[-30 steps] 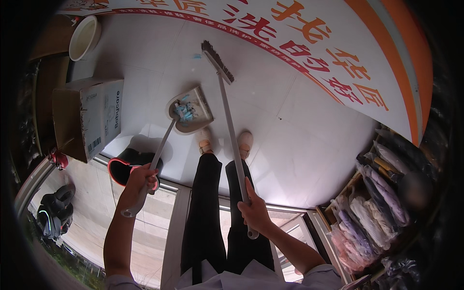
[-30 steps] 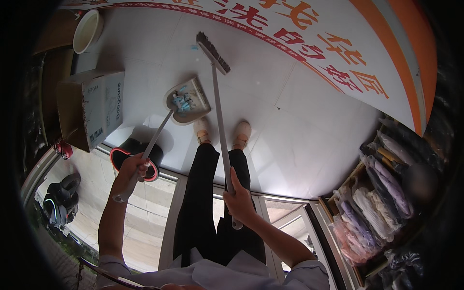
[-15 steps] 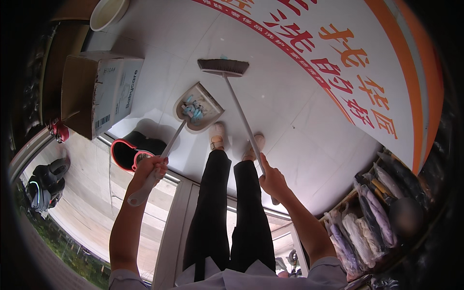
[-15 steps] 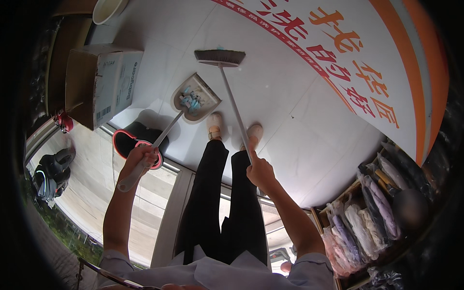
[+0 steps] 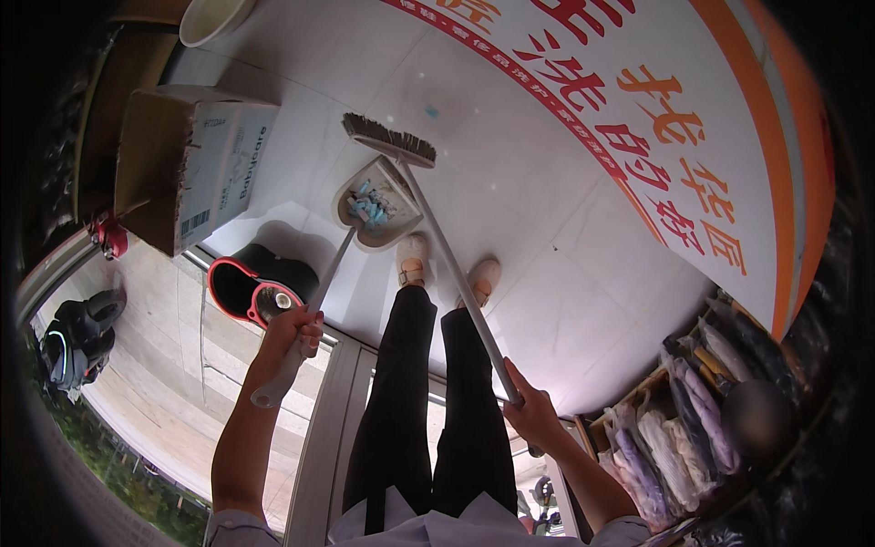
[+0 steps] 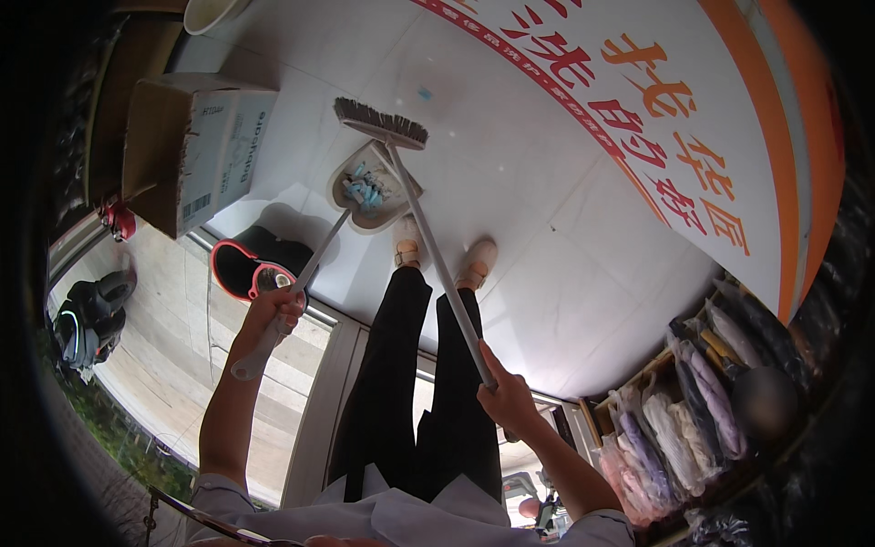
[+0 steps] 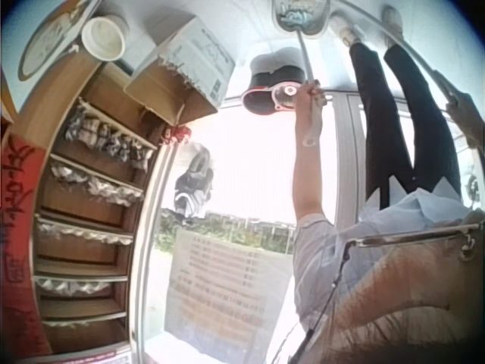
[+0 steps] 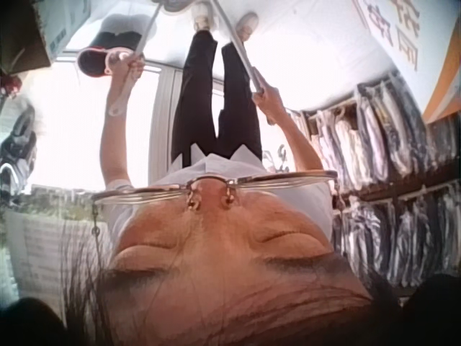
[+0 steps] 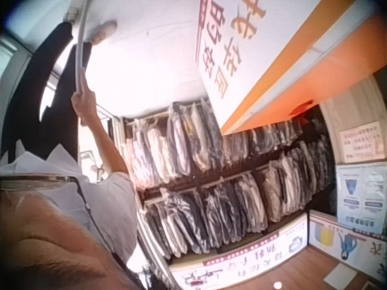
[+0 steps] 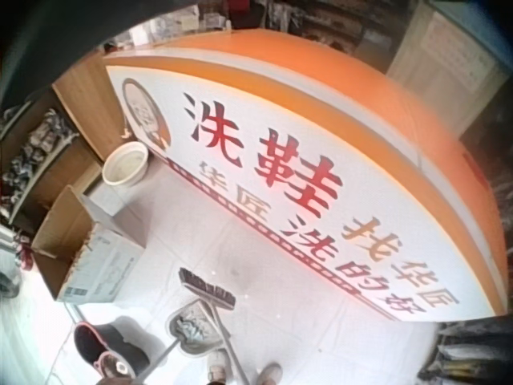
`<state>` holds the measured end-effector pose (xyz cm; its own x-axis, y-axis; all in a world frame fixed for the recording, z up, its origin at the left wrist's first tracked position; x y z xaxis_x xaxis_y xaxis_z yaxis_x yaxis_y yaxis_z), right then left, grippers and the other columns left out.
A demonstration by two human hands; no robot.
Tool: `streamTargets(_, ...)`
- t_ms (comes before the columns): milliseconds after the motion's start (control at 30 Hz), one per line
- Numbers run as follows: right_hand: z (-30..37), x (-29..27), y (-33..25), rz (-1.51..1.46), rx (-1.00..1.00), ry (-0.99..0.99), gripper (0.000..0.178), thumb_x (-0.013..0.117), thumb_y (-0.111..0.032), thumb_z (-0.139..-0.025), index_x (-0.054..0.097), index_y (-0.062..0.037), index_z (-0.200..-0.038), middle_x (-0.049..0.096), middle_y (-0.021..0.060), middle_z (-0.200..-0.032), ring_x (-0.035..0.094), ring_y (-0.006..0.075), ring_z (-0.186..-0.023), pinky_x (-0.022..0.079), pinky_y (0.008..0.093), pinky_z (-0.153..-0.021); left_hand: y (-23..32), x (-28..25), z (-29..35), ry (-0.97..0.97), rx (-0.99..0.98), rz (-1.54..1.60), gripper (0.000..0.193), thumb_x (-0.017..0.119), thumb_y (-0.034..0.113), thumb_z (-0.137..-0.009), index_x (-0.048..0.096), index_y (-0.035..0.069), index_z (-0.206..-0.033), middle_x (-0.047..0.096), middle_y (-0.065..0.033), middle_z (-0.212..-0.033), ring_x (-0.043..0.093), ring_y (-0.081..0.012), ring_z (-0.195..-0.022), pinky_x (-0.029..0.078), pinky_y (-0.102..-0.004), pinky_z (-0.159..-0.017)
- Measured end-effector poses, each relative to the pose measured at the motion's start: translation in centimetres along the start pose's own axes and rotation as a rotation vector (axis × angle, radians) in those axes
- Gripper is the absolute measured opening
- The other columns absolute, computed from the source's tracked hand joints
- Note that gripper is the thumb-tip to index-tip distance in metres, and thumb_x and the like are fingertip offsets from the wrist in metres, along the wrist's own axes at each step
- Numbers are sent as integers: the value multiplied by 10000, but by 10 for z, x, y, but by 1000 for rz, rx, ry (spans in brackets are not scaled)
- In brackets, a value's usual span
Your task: The person sweeps the tiled floor of a cluttered shop using a broom and dustpan, gathering small debris into the dustpan. They move around the room, sweeping near shelves, a counter, and the entrance, then empty the dustpan contents into a black trash bag.
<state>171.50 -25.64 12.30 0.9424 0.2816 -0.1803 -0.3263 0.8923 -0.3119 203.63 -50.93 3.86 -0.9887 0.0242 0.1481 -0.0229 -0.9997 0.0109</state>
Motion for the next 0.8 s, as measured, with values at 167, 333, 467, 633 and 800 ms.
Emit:
streamTargets(167, -47, -24, 20, 409, -144, 401, 867, 569, 6, -729, 208, -184, -1495, 550, 138, -569, 578, 331, -536, 470, 425, -562, 27, 20, 16, 14, -6, -102, 107, 474, 114, -916, 524, 22, -897, 455, 24, -605, 439, -6, -477, 363, -134, -397)
streamTargets(333, -83, -13, 30, 610, -15, 496, 882, 582, -16, -730, 153, -99, -1496, 580, 127, -585, 600, 305, -543, 484, 396, -550, 92, 26, 2, 90, 68, -216, 113, 482, 110, -905, 515, 6, -875, 470, 10, -593, 472, -5, -460, 352, -122, -379)
streamTargets(467, -118, 5, 28, 672, 99, 391, 890, 596, -21, -708, 148, 0, -1477, 592, 117, -585, 611, 263, -526, 477, 371, -499, 159, 75, -3, 47, 4, -446, 124, 451, 99, -907, 496, -10, -868, 516, -41, -642, 470, -21, -430, 375, -131, -368)
streamTargets(633, -122, 29, 32, 705, 43, 319, 856, 595, -54, -776, 121, -32, -1488, 606, 126, -616, 632, 267, -547, 512, 379, -517, 208, 114, -15, 121, 76, -321, 135, 358, 36, -902, 441, -70, -914, 528, -119, -739, 477, -54, -419, 412, -149, -361)
streamTargets(800, -95, 37, 24, 685, -106, 230, 855, 616, -42, -759, 169, -64, -1488, 590, 120, -584, 620, 258, -499, 506, 373, -485, 213, 119, -15, 108, 52, -256, 105, 374, 21, -888, 425, -67, -915, 528, -144, -765, 474, -55, -419, 434, -139, -366)
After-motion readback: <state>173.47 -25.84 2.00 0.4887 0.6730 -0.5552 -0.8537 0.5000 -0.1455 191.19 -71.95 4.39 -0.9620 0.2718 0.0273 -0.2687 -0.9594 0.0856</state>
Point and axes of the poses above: each hand's wrist, its own z-axis away from the middle knuckle, its own x-axis out of the palm, y = z × x, the point moved 1 cm from there along -z, towards the middle knuckle
